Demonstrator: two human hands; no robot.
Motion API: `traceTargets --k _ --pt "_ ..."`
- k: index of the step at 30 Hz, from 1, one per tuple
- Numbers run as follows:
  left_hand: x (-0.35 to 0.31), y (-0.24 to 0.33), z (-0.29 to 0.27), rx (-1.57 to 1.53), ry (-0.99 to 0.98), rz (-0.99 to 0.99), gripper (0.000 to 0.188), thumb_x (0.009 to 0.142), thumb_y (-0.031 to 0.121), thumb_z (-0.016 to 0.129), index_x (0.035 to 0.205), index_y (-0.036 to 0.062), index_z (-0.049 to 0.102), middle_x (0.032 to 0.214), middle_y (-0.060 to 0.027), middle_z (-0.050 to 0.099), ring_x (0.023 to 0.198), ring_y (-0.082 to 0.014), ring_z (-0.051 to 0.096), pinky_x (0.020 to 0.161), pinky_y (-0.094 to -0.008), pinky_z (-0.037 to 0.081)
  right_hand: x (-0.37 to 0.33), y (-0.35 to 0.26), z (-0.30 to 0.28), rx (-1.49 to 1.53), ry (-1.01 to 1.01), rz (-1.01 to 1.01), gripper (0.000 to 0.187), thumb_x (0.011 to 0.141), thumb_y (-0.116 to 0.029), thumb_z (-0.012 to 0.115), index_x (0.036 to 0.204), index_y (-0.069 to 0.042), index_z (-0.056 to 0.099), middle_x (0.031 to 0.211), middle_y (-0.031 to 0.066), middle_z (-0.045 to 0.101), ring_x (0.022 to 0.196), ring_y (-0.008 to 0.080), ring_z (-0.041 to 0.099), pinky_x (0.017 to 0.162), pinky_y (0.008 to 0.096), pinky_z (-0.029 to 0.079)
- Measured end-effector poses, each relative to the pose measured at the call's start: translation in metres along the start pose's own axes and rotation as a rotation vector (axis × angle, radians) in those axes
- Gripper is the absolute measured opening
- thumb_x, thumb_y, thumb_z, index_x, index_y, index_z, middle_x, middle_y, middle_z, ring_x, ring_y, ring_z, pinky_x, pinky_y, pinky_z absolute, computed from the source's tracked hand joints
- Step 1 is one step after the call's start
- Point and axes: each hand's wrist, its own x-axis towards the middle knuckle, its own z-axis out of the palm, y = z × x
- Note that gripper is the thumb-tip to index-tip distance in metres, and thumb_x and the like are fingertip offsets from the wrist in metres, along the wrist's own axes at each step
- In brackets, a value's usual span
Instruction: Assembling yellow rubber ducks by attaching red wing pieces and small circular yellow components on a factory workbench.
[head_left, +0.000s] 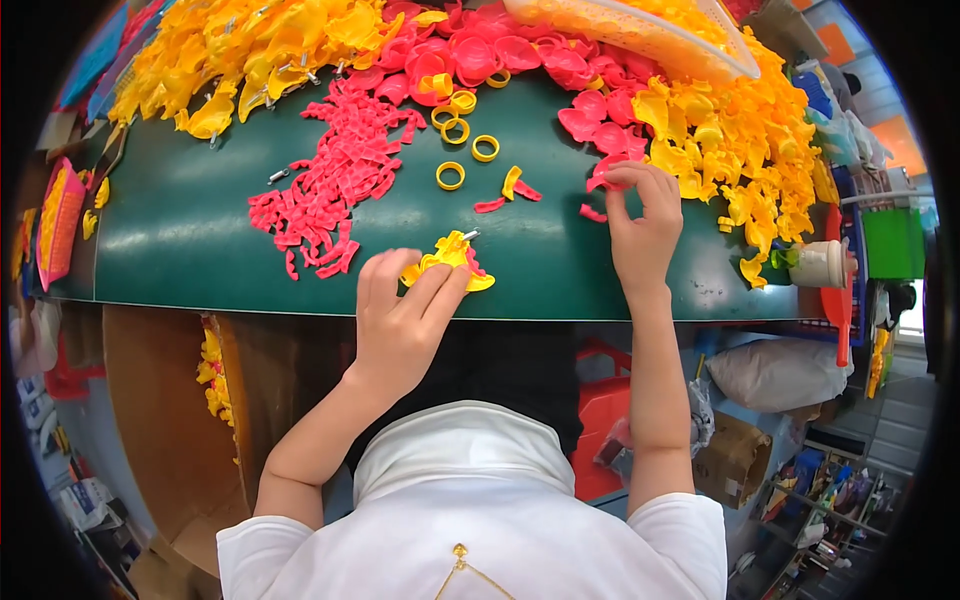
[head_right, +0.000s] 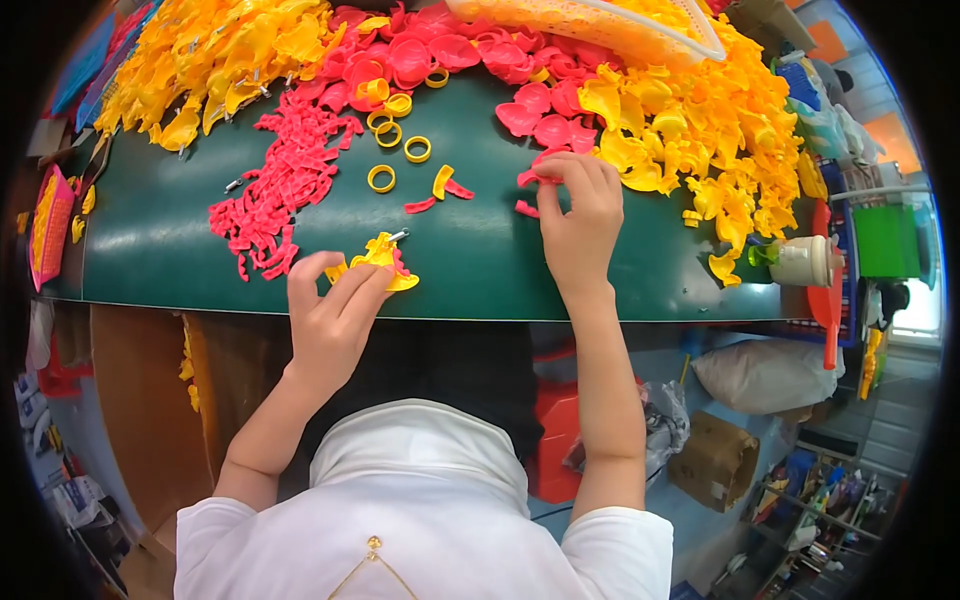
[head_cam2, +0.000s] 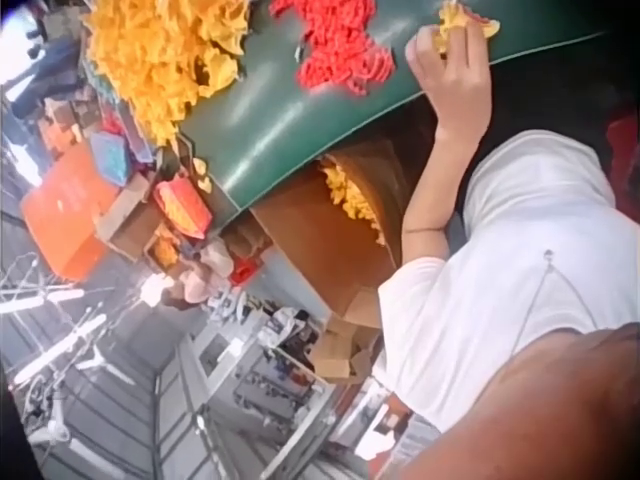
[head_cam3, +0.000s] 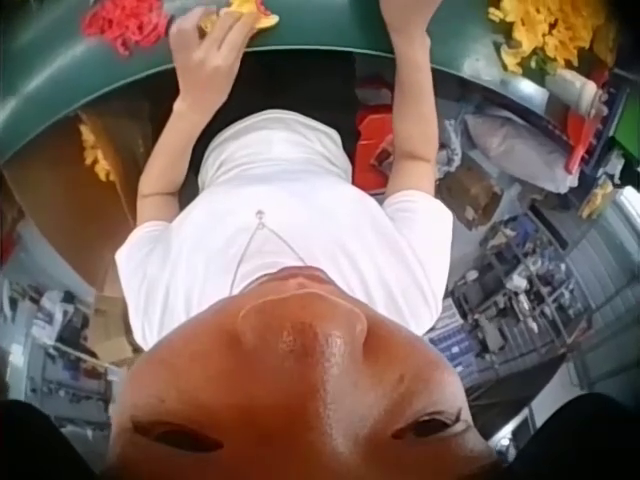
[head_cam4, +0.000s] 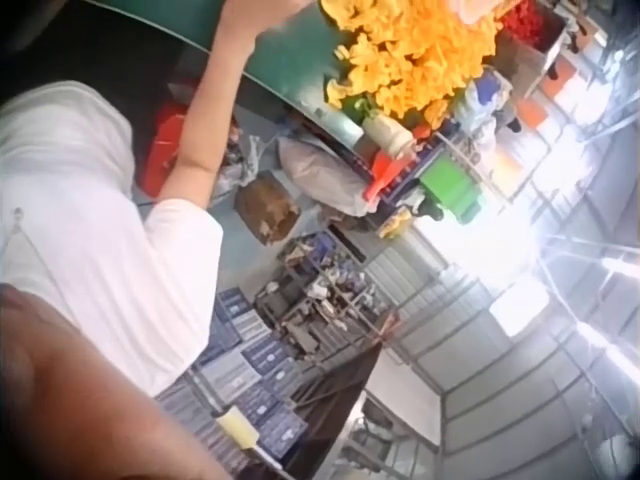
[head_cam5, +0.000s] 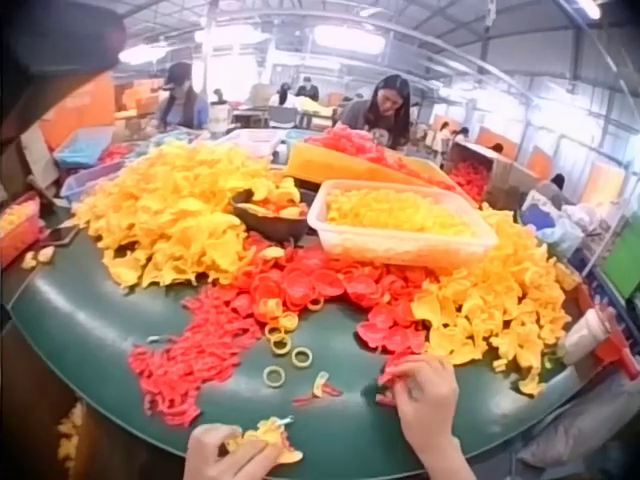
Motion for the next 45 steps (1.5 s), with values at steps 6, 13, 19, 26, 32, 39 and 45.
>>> traceTargets --k 6,13,19,26,32,39,45 --pt "-0.008 0.007 -0.004 0.08 -0.029 -0.021 0.03 0.067 0.006 0.071 0.097 0.0079 0.068 0.102 -0.0009 0.066 0.09 -0.0211 0.048 0.071 -0.0343 0.043 0.003 -0.031 0.009 0.145 0.057 -0.057 0.016 0.077 0.007 0.066 0.091 -0.001 0.066 0.086 0.0074 0.066 0.076 0.0165 0.063 0.07 0.0267 0.049" --pt "-0.013 0.009 -0.003 -0.066 -0.026 -0.115 0.025 0.066 0.009 0.072 0.09 0.004 0.064 0.106 -0.0064 0.065 0.095 -0.0288 0.051 0.078 -0.0401 0.049 -0.02 -0.09 0.015 0.554 -0.255 0.123 0.02 0.074 0.008 0.068 0.092 -0.001 0.068 0.089 0.0077 0.065 0.077 0.0127 0.063 0.063 0.0229 0.05" --pt "-0.01 0.003 -0.005 -0.041 -0.014 -0.039 0.021 0.067 0.007 0.07 0.087 0.004 0.064 0.104 -0.007 0.064 0.103 -0.0314 0.054 0.085 -0.0435 0.051 -0.019 -0.097 0.03 0.306 -0.343 -0.115 0.019 0.072 0.004 0.07 0.089 -0.002 0.066 0.083 0.0091 0.066 0.072 0.0203 0.065 0.059 0.0274 0.051" --pt "-0.005 -0.004 -0.006 -0.063 -0.015 0.096 0.013 0.069 0.004 0.07 0.08 0.0043 0.064 0.094 -0.0075 0.062 0.105 -0.0322 0.057 0.079 -0.0345 0.056 -0.017 -0.093 0.029 0.293 -0.43 -0.179 0.017 0.072 0.003 0.07 0.087 -0.003 0.065 0.079 0.0074 0.062 0.062 0.0221 0.062 0.053 0.0289 0.049" --pt "-0.003 -0.005 -0.007 -0.055 -0.036 0.134 0.011 0.068 0.002 0.069 0.078 0.0043 0.064 0.092 -0.009 0.061 0.104 -0.0335 0.058 0.077 -0.0324 0.056 -0.018 -0.102 0.025 0.198 -0.43 -0.132 0.017 0.072 0.003 0.07 0.087 -0.003 0.065 0.076 0.0077 0.061 0.062 0.0228 0.062 0.052 0.0291 0.048" --pt "-0.003 -0.002 -0.01 -0.082 -0.109 0.13 0.022 0.065 -0.005 0.069 0.086 -0.0009 0.064 0.101 -0.0113 0.06 0.106 -0.0352 0.055 0.082 -0.0383 0.059 -0.027 -0.091 0.034 0.342 -0.349 -0.009 0.015 0.071 0.003 0.072 0.082 -0.001 0.064 0.073 0.0075 0.064 0.061 0.0215 0.064 0.051 0.0278 0.049" --pt "0.001 -0.005 -0.01 -0.102 -0.057 0.125 0.009 0.07 0.003 0.069 0.078 0.0037 0.065 0.091 -0.0093 0.06 0.103 -0.0343 0.057 0.075 -0.0323 0.057 -0.024 -0.101 0.028 0.181 -0.313 -0.221 0.015 0.07 0.002 0.074 0.08 -0.001 0.064 0.074 0.0066 0.064 0.061 0.0218 0.064 0.051 0.0264 0.049"
